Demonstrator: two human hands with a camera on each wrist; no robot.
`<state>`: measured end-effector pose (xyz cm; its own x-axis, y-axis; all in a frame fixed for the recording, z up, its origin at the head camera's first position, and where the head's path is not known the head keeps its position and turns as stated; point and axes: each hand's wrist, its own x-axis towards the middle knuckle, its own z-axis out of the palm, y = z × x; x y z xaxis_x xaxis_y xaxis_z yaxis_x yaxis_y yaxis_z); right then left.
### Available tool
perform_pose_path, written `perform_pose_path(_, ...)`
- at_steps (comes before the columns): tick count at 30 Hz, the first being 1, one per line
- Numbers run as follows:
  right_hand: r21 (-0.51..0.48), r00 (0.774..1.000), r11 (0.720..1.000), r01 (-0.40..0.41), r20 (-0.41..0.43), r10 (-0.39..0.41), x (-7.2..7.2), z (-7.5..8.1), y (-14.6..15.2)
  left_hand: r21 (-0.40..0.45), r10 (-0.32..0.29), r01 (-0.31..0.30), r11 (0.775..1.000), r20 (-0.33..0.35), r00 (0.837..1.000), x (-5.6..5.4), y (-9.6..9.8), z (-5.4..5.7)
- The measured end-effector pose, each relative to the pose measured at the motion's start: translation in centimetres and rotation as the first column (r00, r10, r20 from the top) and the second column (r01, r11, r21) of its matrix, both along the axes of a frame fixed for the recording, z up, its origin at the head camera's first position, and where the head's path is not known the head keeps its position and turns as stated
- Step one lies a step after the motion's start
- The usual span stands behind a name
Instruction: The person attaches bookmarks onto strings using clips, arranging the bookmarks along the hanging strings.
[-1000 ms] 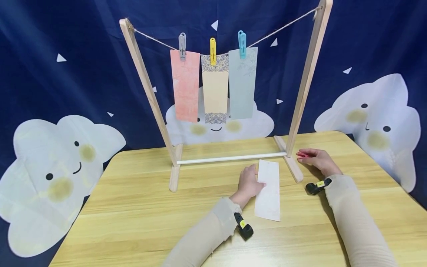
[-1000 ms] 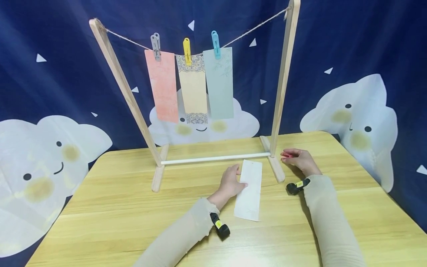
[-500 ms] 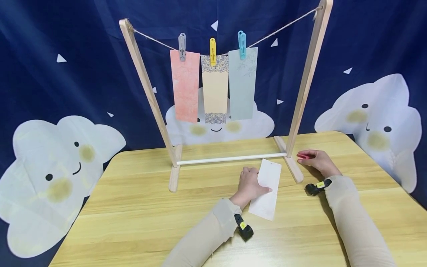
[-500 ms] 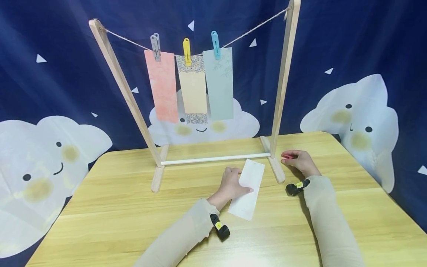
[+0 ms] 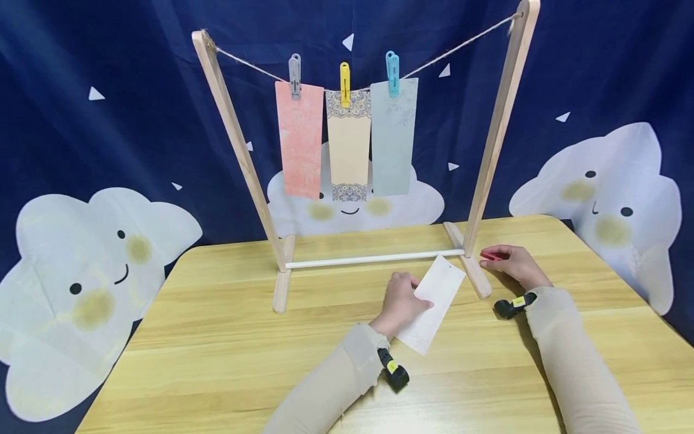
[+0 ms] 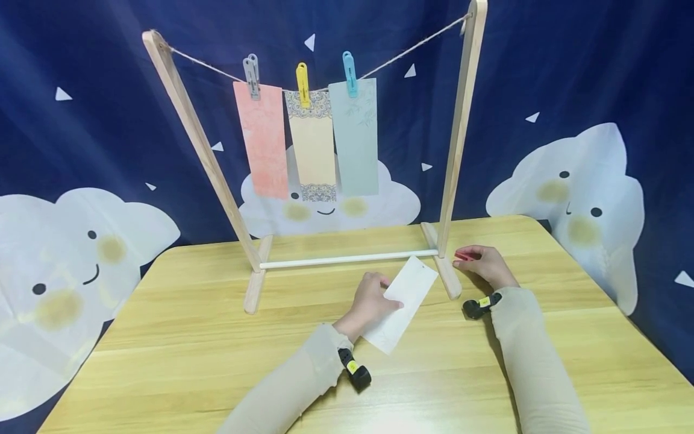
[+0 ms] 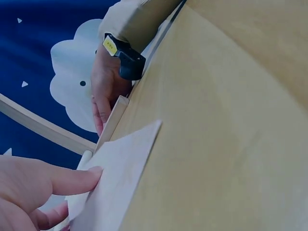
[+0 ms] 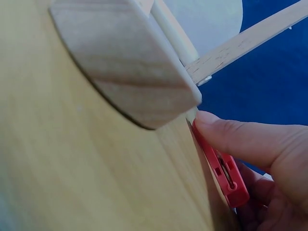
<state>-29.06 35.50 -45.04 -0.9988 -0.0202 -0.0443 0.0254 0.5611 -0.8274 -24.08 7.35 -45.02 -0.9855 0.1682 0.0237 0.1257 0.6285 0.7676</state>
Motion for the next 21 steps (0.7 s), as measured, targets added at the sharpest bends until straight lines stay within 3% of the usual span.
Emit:
perform_pose_path(8, -0.035, 1.000, 0.999, 0.012, -0.008, -0.013, 0.1, 0.0, 0.0, 0.109, 0.025, -0.023, 0.994, -0.017, 1.000, -1.0, -0.7, 0.2)
perform_pose_path(18, -0.171, 0.996, 0.983, 0.061, -0.051, -0.071, 0.2, 0.3, 0.9, 0.242, 0.050, -0.068, 0.968, 0.077, 0.996, -1.8, -1.1, 0.4)
perform_pose_path(21, -0.178, 0.996, 0.982, 0.067, -0.041, -0.075, 0.2, 0.5, 1.1, 0.275, 0.051, -0.070, 0.959, 0.077, 0.996, -1.9, -1.2, 0.5)
